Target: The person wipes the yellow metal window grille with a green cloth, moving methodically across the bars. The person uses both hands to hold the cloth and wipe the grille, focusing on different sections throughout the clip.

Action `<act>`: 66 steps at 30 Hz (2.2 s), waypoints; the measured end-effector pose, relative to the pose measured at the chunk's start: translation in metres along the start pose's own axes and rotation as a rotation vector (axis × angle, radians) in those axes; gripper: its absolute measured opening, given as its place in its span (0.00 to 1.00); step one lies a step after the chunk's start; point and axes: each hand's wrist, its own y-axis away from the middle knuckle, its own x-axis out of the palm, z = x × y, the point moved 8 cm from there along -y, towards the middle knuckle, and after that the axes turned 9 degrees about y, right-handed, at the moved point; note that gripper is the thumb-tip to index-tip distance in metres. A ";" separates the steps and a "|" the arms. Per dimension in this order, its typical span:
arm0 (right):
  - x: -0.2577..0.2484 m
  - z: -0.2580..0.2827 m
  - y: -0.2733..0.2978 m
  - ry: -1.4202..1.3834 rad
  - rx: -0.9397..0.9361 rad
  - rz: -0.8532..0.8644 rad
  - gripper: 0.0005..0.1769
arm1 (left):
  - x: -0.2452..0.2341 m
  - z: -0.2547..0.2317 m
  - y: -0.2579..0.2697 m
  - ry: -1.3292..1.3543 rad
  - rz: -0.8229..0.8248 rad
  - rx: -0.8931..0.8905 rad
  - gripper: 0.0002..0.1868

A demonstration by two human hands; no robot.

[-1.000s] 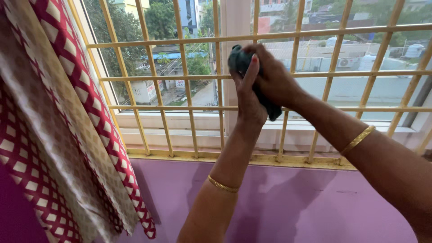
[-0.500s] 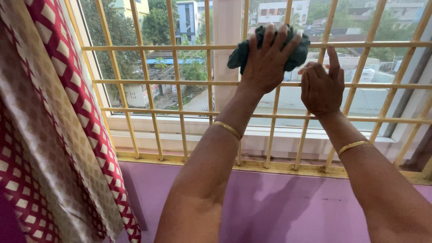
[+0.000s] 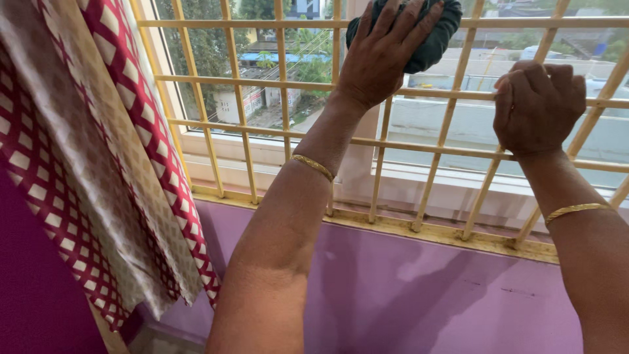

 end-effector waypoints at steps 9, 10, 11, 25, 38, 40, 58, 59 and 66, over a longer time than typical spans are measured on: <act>0.013 -0.003 0.012 0.099 -0.028 0.020 0.17 | -0.086 0.129 0.082 -0.155 0.041 -0.234 0.38; 0.013 -0.005 0.014 0.115 -0.038 0.023 0.18 | -0.097 0.135 0.090 -0.147 0.068 -0.237 0.38; 0.018 -0.004 0.017 0.088 -0.029 0.035 0.18 | -0.106 0.143 0.095 -0.139 0.096 -0.241 0.38; 0.099 -0.015 0.052 -0.485 0.160 0.343 0.16 | -0.080 0.218 0.147 -0.181 -0.215 -0.665 0.39; 0.121 0.001 0.042 -0.579 0.157 0.495 0.16 | -0.087 0.090 0.129 0.030 0.140 -0.272 0.39; 0.122 -0.003 0.044 -0.581 0.174 0.493 0.16 | -0.106 0.097 0.135 -0.001 0.145 -0.136 0.34; 0.128 0.004 0.050 -0.623 0.218 0.469 0.16 | -0.135 0.102 0.148 -0.024 0.012 -0.581 0.23; 0.127 0.004 0.049 -0.624 0.219 0.463 0.16 | -0.134 0.099 0.145 0.018 0.043 -0.598 0.21; 0.122 0.001 0.044 -0.593 0.191 0.429 0.16 | -0.094 0.048 0.126 -0.140 -0.057 -0.650 0.38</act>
